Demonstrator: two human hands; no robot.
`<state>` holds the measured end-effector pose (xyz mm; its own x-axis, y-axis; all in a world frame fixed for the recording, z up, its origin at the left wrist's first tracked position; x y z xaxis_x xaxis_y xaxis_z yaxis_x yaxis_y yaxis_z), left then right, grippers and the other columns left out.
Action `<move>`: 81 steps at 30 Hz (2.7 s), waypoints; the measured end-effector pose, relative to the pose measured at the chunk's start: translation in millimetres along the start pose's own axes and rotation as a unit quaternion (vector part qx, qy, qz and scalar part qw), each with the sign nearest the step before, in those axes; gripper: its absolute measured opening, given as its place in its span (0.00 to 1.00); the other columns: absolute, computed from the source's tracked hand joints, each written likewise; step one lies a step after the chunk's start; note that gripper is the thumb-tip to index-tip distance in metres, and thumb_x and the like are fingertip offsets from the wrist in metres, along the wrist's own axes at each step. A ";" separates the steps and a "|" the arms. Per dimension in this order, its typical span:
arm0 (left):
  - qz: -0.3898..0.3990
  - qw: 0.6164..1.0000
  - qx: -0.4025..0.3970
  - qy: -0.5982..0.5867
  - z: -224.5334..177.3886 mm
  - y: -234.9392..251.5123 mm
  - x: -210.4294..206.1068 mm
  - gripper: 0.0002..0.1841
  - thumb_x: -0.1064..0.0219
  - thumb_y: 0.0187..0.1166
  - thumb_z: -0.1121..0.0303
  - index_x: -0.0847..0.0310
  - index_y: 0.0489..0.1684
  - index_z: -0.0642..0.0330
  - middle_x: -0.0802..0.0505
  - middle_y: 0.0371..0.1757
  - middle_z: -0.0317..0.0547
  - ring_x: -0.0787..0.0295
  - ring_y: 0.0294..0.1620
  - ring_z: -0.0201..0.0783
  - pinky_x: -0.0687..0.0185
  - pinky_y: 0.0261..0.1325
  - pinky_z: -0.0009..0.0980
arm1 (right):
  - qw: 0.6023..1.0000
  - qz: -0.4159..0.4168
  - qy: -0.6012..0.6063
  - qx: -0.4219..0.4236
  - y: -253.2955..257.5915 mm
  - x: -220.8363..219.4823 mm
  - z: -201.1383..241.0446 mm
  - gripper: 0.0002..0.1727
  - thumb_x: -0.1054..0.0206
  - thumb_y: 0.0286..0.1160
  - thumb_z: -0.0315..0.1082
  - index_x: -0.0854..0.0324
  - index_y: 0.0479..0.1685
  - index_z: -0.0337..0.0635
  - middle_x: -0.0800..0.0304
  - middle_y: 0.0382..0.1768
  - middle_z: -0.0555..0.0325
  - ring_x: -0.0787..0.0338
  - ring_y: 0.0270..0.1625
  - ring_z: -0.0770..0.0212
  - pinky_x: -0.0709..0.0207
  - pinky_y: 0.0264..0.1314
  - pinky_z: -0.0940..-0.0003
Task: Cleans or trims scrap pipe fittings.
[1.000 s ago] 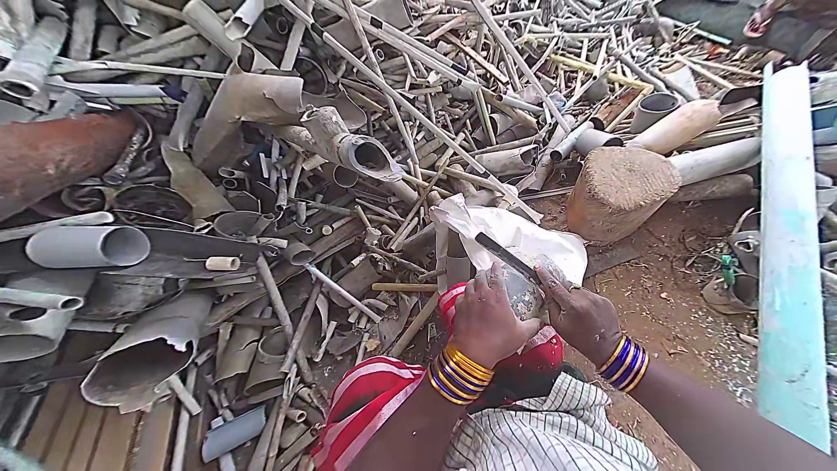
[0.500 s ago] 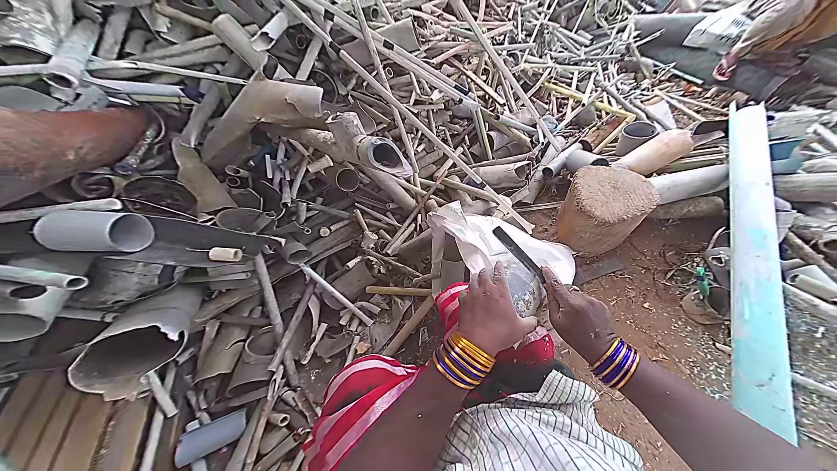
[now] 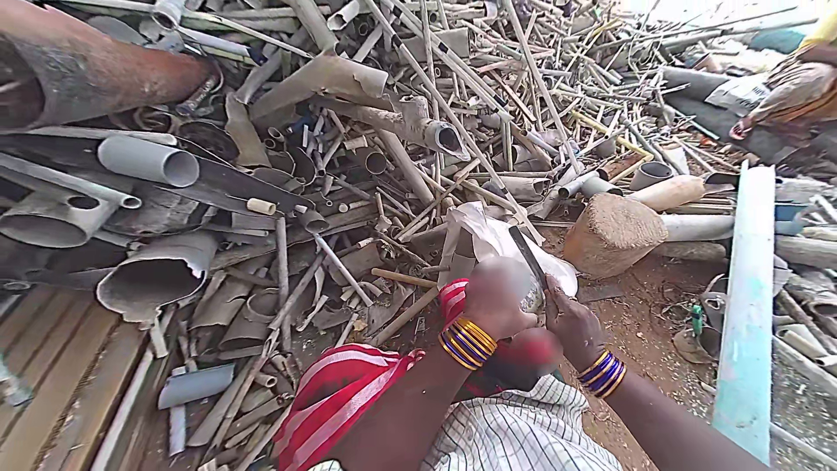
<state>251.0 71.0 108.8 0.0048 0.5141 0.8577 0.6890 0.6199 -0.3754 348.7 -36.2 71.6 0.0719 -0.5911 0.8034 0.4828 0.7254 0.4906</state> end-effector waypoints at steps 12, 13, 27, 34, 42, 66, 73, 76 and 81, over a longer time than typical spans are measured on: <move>-0.022 0.999 0.012 -0.028 24.4 -9.9 0.4 0.61 0.22 0.62 0.38 0.53 0.94 0.62 0.31 0.87 0.60 0.33 0.85 0.58 0.32 0.78 0.57 | 0.995 -0.022 -0.045 0.089 4.1 -3.6 13.1 0.23 0.45 0.80 0.30 0.13 0.69 0.39 0.11 0.20 0.39 0.12 0.18 0.37 0.24 0.17 0.45; -0.018 0.999 0.019 -0.030 24.3 -10.1 0.4 0.61 0.22 0.63 0.38 0.53 0.94 0.63 0.31 0.87 0.60 0.33 0.85 0.58 0.32 0.78 0.57 | 0.998 -0.003 -0.035 0.059 5.0 -5.3 13.5 0.22 0.45 0.83 0.31 0.15 0.71 0.38 0.10 0.22 0.38 0.10 0.21 0.35 0.22 0.22 0.42; -0.021 0.999 0.006 -0.032 29.2 -10.1 0.2 0.62 0.22 0.62 0.38 0.54 0.95 0.62 0.32 0.87 0.60 0.35 0.86 0.57 0.33 0.80 0.55 | 0.995 -0.027 -0.034 0.093 0.8 -3.1 13.0 0.23 0.44 0.79 0.30 0.13 0.68 0.38 0.11 0.19 0.41 0.13 0.16 0.39 0.24 0.16 0.46; -0.019 0.998 0.035 -0.054 38.1 -1.7 5.3 0.63 0.23 0.61 0.34 0.52 0.94 0.64 0.32 0.87 0.61 0.31 0.84 0.57 0.31 0.80 0.53 | 1.000 0.004 0.012 -0.020 -5.2 -18.4 8.3 0.24 0.46 0.84 0.31 0.20 0.75 0.31 0.08 0.26 0.36 0.07 0.26 0.34 0.18 0.28 0.38; 0.012 0.994 0.063 -0.090 39.6 19.0 16.9 0.59 0.24 0.65 0.34 0.47 0.91 0.67 0.26 0.83 0.63 0.25 0.81 0.56 0.31 0.81 0.54 | 0.967 0.186 0.019 -0.170 21.9 -21.5 6.7 0.27 0.56 0.95 0.40 0.34 0.89 0.46 0.06 0.50 0.34 0.07 0.53 0.31 0.19 0.56 0.35; 0.001 0.998 0.056 -0.041 15.3 15.5 6.8 0.61 0.25 0.64 0.33 0.51 0.93 0.65 0.28 0.85 0.62 0.28 0.83 0.56 0.31 0.81 0.53 | 0.963 0.201 0.009 -0.178 15.4 -18.6 -14.8 0.27 0.57 0.95 0.42 0.33 0.89 0.48 0.06 0.49 0.34 0.06 0.51 0.32 0.19 0.53 0.36; -0.020 0.999 0.045 -0.018 12.3 9.0 3.4 0.62 0.24 0.63 0.33 0.51 0.93 0.64 0.29 0.85 0.60 0.29 0.83 0.56 0.30 0.80 0.52 | 0.968 0.199 0.028 -0.149 16.0 -9.4 -12.9 0.27 0.56 0.95 0.42 0.30 0.87 0.45 0.05 0.45 0.35 0.06 0.47 0.32 0.18 0.50 0.36; -0.027 0.999 0.044 -0.005 6.6 6.6 -1.0 0.60 0.25 0.63 0.33 0.49 0.93 0.64 0.28 0.84 0.61 0.29 0.83 0.57 0.29 0.78 0.53 | 0.937 0.269 0.003 -0.223 22.7 -17.2 -31.6 0.28 0.61 0.97 0.44 0.39 0.92 0.50 0.08 0.57 0.37 0.09 0.60 0.35 0.21 0.63 0.39; -0.018 0.998 0.050 -0.019 9.7 8.3 2.0 0.61 0.24 0.64 0.34 0.52 0.94 0.63 0.30 0.86 0.61 0.30 0.84 0.57 0.30 0.79 0.54 | 0.979 0.168 0.021 -0.113 12.7 -4.6 0.7 0.27 0.54 0.93 0.41 0.28 0.85 0.44 0.05 0.41 0.34 0.06 0.42 0.31 0.17 0.43 0.36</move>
<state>249.7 82.9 104.0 -0.0469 0.5111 0.8583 0.6127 0.6933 -0.3793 353.9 -24.0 74.4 0.2929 -0.3494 0.8900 0.6065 0.7875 0.1096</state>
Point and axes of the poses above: each hand's wrist, its own y-axis towards the middle knuckle, its own x-axis out of the back of the hand, z = x × y, the point moved 6 cm from there along y, towards the middle knuckle
